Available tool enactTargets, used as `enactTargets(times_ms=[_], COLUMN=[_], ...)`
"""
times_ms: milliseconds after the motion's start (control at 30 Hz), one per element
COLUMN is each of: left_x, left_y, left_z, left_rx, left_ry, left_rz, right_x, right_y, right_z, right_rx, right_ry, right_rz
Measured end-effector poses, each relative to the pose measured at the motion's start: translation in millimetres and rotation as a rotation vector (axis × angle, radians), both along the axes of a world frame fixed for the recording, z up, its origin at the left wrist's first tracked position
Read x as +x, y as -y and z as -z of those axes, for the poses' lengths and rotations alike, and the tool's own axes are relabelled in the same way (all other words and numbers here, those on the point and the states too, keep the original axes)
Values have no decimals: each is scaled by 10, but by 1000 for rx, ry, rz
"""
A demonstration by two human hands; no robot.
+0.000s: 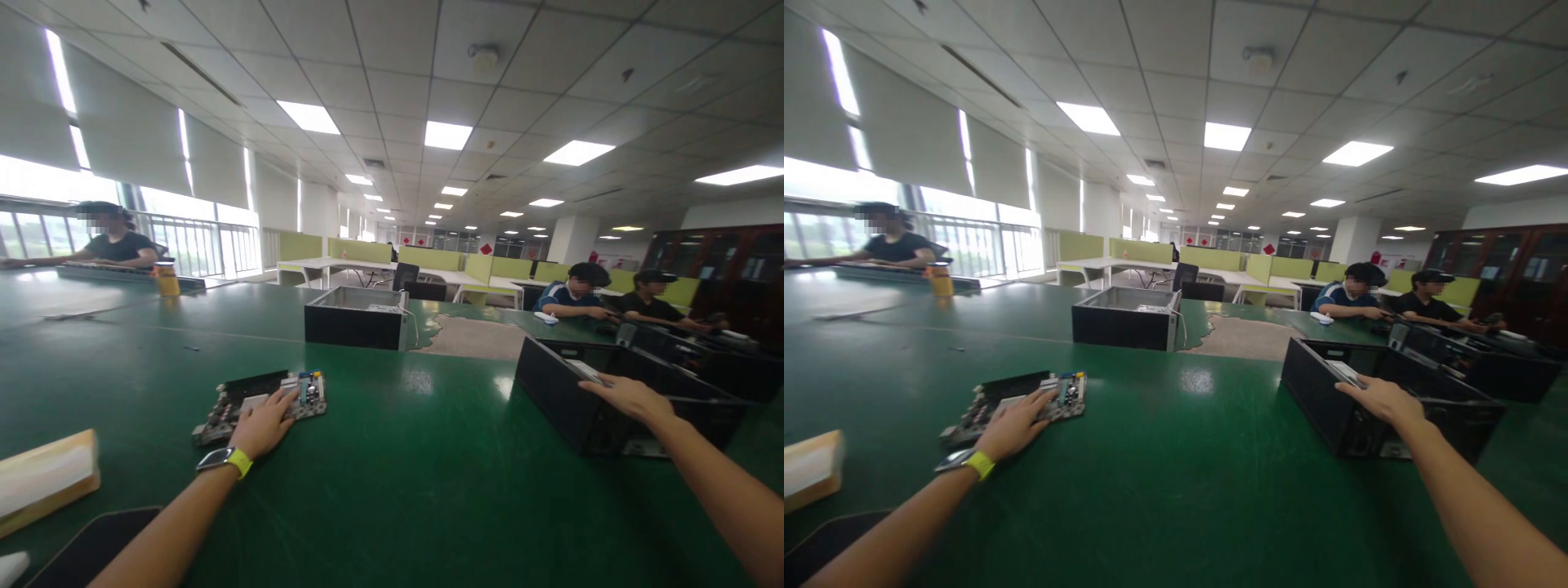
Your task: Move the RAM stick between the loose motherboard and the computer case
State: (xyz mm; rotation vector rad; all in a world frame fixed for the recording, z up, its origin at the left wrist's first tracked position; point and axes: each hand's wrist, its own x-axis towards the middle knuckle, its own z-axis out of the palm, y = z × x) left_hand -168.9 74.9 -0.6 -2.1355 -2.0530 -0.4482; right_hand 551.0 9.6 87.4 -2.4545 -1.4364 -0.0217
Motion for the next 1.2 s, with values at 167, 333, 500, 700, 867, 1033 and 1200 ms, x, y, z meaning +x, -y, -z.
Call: enactTargets(times_ms=[167, 333, 500, 700, 867, 1033, 1200], left_x=[76, 577, 1174, 1925, 2522, 2923, 2927], left_y=[7, 52, 183, 393, 523, 559, 615], left_z=[49, -209, -604, -1189, -1600, -1604, -1441], left_rx=[262, 389, 387, 403, 361, 189, 72], left_ry=[60, 166, 231, 236, 70, -154, -340], left_rz=[-19, 137, 428, 700, 854, 892, 899], right_x=[-267, -978, -2070, -3462, -4377, -4809, -4369], right_y=[245, 626, 1084, 1672, 1906, 1895, 1989], right_z=[18, 27, -29, -213, -157, -59, -573], right_rx=[49, 98, 104, 105, -48, -249, -272], right_ry=[39, 103, 152, 191, 92, 141, 244], right_rz=[-53, -90, -173, -285, -460, -494, -880])
